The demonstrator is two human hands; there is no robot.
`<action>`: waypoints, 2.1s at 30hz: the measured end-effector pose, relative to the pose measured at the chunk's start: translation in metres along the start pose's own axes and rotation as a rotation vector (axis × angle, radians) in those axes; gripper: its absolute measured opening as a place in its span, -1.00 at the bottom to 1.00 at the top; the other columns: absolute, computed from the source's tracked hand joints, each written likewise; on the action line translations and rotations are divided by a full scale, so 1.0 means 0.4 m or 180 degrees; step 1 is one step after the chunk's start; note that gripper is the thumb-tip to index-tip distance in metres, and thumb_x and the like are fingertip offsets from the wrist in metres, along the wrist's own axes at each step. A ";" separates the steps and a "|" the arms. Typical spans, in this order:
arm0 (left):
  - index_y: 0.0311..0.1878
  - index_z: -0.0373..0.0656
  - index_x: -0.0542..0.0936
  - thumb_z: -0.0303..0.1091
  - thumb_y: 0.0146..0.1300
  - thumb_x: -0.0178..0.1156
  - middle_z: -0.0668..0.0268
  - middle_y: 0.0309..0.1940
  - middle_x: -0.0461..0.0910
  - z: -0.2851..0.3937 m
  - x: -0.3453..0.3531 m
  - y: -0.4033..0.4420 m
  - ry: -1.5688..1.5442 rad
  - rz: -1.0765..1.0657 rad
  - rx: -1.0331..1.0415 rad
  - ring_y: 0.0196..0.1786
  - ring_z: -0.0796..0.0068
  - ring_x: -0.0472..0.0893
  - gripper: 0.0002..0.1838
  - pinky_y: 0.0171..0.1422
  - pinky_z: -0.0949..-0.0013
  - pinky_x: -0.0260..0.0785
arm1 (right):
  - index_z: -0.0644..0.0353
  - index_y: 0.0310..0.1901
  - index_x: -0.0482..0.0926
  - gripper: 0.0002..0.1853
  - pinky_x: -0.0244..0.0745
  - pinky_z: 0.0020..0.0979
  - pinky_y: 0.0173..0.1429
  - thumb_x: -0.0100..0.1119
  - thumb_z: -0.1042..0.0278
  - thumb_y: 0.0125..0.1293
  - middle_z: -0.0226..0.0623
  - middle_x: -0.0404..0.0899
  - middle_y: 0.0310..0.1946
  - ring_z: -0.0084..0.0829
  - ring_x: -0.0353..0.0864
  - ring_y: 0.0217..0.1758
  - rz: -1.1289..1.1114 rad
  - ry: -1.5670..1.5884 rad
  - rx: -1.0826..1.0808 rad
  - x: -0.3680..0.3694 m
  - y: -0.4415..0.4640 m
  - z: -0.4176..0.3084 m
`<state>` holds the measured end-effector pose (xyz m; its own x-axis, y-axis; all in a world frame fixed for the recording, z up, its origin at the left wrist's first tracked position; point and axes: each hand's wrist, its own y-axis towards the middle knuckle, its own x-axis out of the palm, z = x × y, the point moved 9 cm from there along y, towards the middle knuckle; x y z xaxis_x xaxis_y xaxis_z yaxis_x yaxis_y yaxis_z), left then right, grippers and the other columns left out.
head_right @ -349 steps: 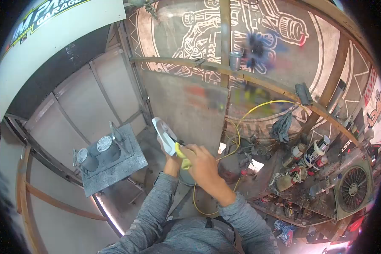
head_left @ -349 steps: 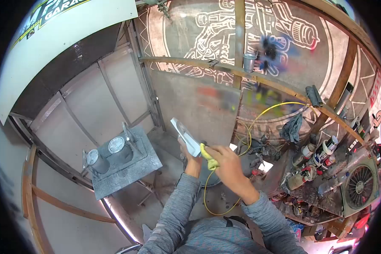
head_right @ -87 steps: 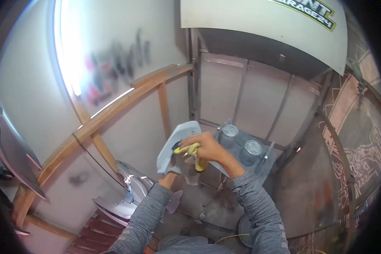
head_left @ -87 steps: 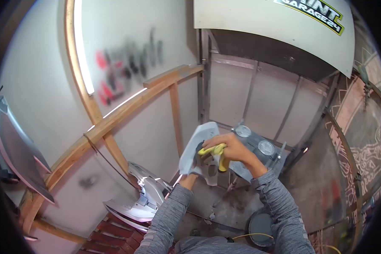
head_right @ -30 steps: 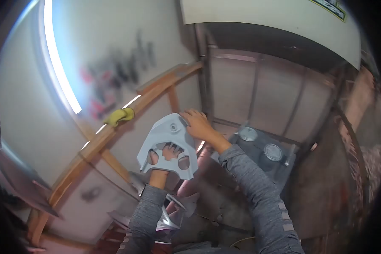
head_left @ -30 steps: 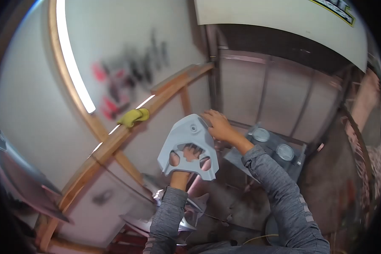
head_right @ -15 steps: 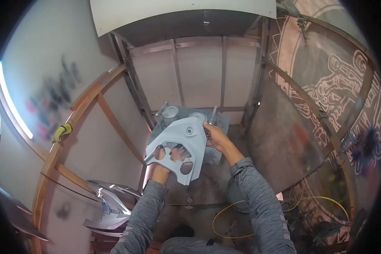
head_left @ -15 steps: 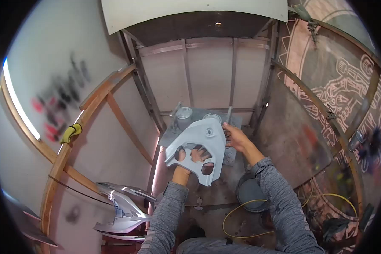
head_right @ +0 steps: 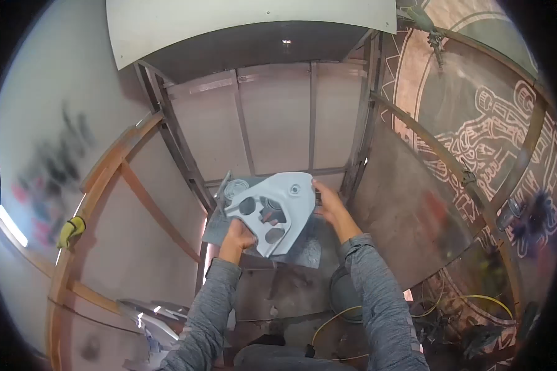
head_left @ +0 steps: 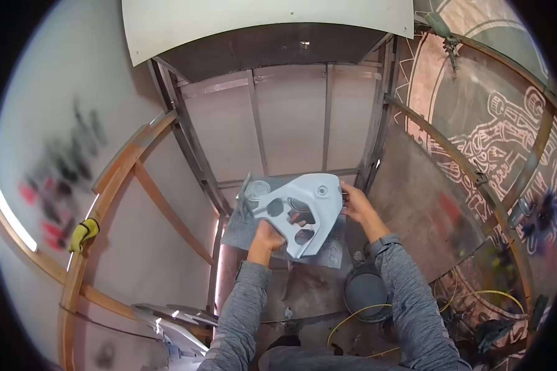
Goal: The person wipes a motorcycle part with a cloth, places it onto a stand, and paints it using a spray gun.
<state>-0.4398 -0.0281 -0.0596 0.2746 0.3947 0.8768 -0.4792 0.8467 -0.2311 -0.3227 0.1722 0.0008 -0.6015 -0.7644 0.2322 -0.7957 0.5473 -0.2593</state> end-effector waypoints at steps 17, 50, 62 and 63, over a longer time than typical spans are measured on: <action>0.09 -0.19 0.57 0.11 0.41 -0.21 0.11 -0.07 0.64 0.138 -0.121 0.462 0.3139 0.0304 -0.0326 -0.19 0.33 0.61 -0.41 -0.08 0.22 0.40 | 0.15 -0.14 0.52 -0.45 0.56 -0.26 -0.17 0.11 -0.28 0.33 -0.36 0.50 -0.36 -0.42 0.57 -0.32 0.0731 -0.0016 0.0013 -0.153 0.102 0.076; -0.07 -0.35 0.67 0.04 0.33 0.12 -0.02 -0.20 0.70 0.237 -0.047 0.381 0.4832 0.0387 0.1646 -0.06 0.12 0.69 -0.47 0.09 0.20 0.46 | 0.18 0.01 0.53 -0.51 0.60 -0.43 -0.37 0.15 -0.12 0.36 -0.35 0.58 -0.32 -0.48 0.63 -0.39 0.1275 -0.0268 -0.0212 -0.188 0.024 0.053; -0.11 -0.33 0.65 -0.22 0.36 0.20 0.19 -0.31 0.69 -0.030 0.342 0.190 0.4520 -0.0610 0.2523 -0.26 0.46 0.63 -0.69 -0.12 0.39 0.45 | 0.17 0.09 0.54 -0.49 0.48 -0.38 -0.04 0.17 -0.11 0.34 -0.29 0.60 -0.10 -0.46 0.58 -0.08 0.1533 -0.0410 -0.0427 -0.287 -0.203 0.035; -0.15 -0.33 0.65 -0.24 0.35 0.22 0.19 -0.34 0.68 -0.101 0.402 0.153 0.4514 -0.0904 0.2132 -0.26 0.47 0.63 -0.72 -0.13 0.39 0.45 | 0.17 0.09 0.54 -0.49 0.47 -0.40 -0.03 0.18 -0.10 0.33 -0.30 0.60 -0.08 -0.47 0.56 -0.06 0.1534 -0.0423 -0.0475 -0.309 -0.242 0.036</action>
<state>-0.3914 0.1018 0.0503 0.7508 0.5798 -0.3164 -0.4381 0.7956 0.4184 -0.1702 0.2088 -0.0164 -0.8955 -0.4451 -0.0042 -0.4381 0.8830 -0.1686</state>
